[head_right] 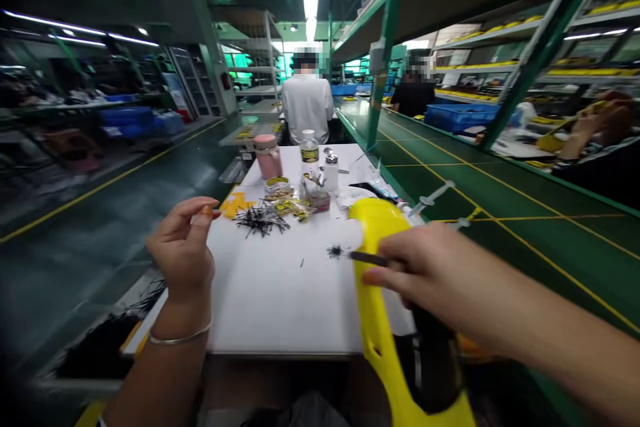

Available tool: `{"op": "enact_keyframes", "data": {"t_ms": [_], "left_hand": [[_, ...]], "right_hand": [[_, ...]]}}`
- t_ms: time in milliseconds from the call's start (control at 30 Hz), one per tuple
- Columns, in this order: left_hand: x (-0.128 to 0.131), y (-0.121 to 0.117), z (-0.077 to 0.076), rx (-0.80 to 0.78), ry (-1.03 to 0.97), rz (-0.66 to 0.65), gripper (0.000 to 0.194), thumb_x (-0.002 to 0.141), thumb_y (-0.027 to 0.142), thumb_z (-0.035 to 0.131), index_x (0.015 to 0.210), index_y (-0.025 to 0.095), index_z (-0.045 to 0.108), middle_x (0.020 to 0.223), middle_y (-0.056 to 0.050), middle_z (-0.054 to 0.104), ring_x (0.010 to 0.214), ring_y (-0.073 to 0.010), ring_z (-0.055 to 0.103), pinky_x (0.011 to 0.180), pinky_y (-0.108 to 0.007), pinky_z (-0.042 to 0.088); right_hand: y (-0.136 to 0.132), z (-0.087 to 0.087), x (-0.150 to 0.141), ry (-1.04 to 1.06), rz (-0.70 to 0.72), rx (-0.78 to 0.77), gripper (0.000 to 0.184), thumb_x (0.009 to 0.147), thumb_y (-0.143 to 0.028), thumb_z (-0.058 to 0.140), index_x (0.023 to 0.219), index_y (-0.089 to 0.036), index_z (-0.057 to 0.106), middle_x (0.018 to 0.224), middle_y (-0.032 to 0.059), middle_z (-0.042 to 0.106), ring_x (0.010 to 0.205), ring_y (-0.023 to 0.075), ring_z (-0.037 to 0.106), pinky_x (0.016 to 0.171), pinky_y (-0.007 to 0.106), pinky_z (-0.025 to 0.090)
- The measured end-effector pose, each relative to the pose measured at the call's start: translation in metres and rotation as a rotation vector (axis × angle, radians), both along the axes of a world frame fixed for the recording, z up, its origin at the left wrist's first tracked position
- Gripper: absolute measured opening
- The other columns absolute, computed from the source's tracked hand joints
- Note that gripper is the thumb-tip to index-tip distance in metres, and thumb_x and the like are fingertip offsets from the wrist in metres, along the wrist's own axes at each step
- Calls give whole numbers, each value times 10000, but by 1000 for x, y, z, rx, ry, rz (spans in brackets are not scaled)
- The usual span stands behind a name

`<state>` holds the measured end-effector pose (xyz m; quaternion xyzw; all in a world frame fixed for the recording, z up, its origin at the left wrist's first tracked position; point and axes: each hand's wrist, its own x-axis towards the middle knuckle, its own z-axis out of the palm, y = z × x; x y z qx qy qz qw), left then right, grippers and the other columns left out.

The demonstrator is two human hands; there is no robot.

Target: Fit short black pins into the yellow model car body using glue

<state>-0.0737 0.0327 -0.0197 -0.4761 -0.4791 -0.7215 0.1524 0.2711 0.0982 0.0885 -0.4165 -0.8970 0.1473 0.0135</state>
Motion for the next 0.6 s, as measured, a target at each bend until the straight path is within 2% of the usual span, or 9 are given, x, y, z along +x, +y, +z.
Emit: {"op": "enact_keyframes", "data": {"t_ms": [67,133,200,300,367,467,600], "left_hand": [[-14,-23,-2,-79,68,20,91,963,250,677,974,205,756,1000,-39,748,969,-165,711,812,-268,583],[-28,-47,-8,-198,147,36,88,953,237,683,950,210,767,984,-35,753,944,-161,711,817,-269,576],[-42,-68,-17,-320,208,71,103,953,234,671,931,205,768,974,-39,758,926,-164,707,791,-266,572],[-55,-80,-29,-511,271,131,149,964,214,617,932,191,761,984,-57,760,950,-187,694,763,-280,573],[-59,-72,-36,-688,338,123,144,936,173,626,934,202,768,996,-48,768,1006,-209,685,854,-325,581],[-61,-34,-42,-996,439,85,163,877,124,703,993,213,774,1032,-32,773,1095,-235,678,1021,-411,546],[-65,27,-41,-1325,449,140,155,978,259,683,1073,142,716,1063,-72,735,1076,-230,694,1004,-473,563]], "right_hand": [[-4,-4,-69,-119,145,-60,423,986,-454,663,658,-188,623,630,22,633,551,141,515,541,306,326],[-3,-14,-122,-217,199,-31,342,975,-436,685,745,-183,701,734,56,701,630,174,598,552,306,332],[2,-30,-159,-264,211,-20,268,939,-405,733,842,-158,764,810,104,735,723,225,668,566,306,347],[14,-59,-190,-289,206,-34,243,883,-337,784,968,-109,797,900,158,760,818,281,717,606,307,399],[22,-75,-198,-285,198,-40,262,863,-321,797,998,-95,795,933,169,766,829,288,723,627,312,429],[30,-87,-196,-228,182,-33,229,886,-340,770,888,-111,783,860,154,755,774,283,711,605,314,408],[36,-88,-156,-47,149,24,337,1052,-348,518,842,-175,717,852,87,745,783,216,681,665,297,417]]}}
